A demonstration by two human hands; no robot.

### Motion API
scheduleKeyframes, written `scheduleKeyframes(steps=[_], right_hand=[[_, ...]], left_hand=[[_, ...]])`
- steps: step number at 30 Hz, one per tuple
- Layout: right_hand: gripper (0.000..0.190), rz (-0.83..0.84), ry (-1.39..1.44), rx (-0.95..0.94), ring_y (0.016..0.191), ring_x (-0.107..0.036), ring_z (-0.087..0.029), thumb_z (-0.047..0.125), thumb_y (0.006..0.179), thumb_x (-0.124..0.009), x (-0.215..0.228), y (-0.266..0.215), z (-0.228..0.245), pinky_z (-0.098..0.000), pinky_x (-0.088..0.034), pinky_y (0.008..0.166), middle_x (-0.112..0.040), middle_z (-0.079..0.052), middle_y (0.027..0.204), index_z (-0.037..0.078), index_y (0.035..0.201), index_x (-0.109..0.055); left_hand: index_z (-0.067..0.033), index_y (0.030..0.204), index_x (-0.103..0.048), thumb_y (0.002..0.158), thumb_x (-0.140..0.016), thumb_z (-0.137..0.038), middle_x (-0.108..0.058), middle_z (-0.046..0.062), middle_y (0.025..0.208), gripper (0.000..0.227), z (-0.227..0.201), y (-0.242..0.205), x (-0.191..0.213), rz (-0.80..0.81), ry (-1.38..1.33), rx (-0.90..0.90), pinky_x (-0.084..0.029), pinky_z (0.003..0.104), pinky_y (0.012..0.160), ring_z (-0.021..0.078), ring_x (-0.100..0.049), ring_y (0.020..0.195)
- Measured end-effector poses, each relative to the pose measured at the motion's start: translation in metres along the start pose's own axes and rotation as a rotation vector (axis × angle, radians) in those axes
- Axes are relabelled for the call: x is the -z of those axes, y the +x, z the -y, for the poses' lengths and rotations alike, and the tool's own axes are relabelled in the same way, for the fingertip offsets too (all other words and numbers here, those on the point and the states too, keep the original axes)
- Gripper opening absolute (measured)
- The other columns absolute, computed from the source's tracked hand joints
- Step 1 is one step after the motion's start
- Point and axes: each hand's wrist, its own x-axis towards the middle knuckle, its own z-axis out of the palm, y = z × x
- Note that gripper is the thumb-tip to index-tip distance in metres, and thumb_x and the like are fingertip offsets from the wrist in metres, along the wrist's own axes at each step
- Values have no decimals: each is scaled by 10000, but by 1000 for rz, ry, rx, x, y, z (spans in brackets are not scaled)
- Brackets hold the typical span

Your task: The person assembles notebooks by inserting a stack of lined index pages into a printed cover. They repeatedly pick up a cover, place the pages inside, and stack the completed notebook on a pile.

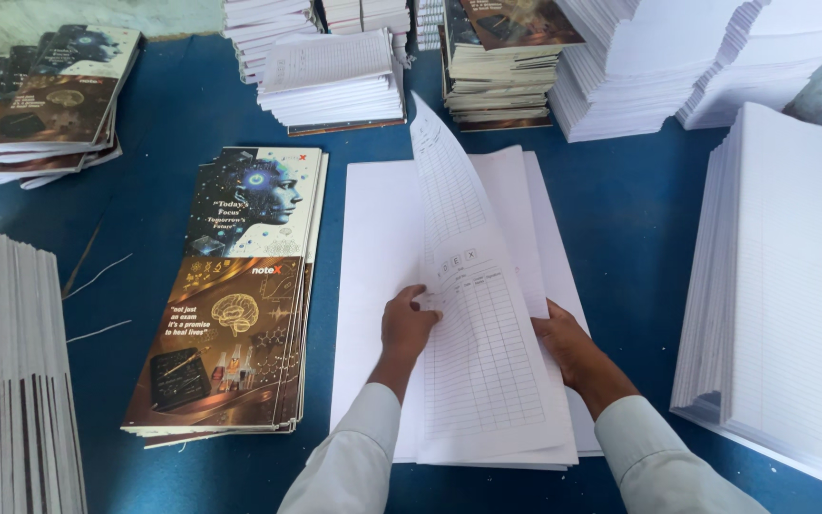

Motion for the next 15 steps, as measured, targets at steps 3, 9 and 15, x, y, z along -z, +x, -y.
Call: scheduleKeyframes(steps=[3, 9, 15], right_hand=[[519, 6, -30, 40, 883, -772, -289, 261, 909, -630, -1, -9, 2, -372, -637, 702, -753, -269, 1157, 36, 1374, -578], [588, 60, 35, 67, 897, -763, -310, 218, 841, -646, -1, -16, -1, -400, -637, 737, -741, -273, 1166, 64, 1400, -549], [731, 69, 80, 90, 883, -736, -387, 258, 759, -733, -6, -29, 6, -404, -611, 771, -720, -342, 1097, 8, 1406, -502]], left_hand=[[-105, 1421, -565, 732, -764, -56, -675, 154, 1142, 719, 2, 3, 8, 104, -208, 19, -538, 350, 935, 243, -684, 1041], [-92, 1395, -627, 866, -631, -124, -680, 145, 1042, 531, -6, -2, 40, 134, -528, 129, -557, 419, 857, 239, -651, 953], [-18, 1410, -469, 1002, -559, -173, -678, 136, 1079, 446, 2, 7, 66, 88, -771, 57, -566, 394, 869, 228, -663, 978]])
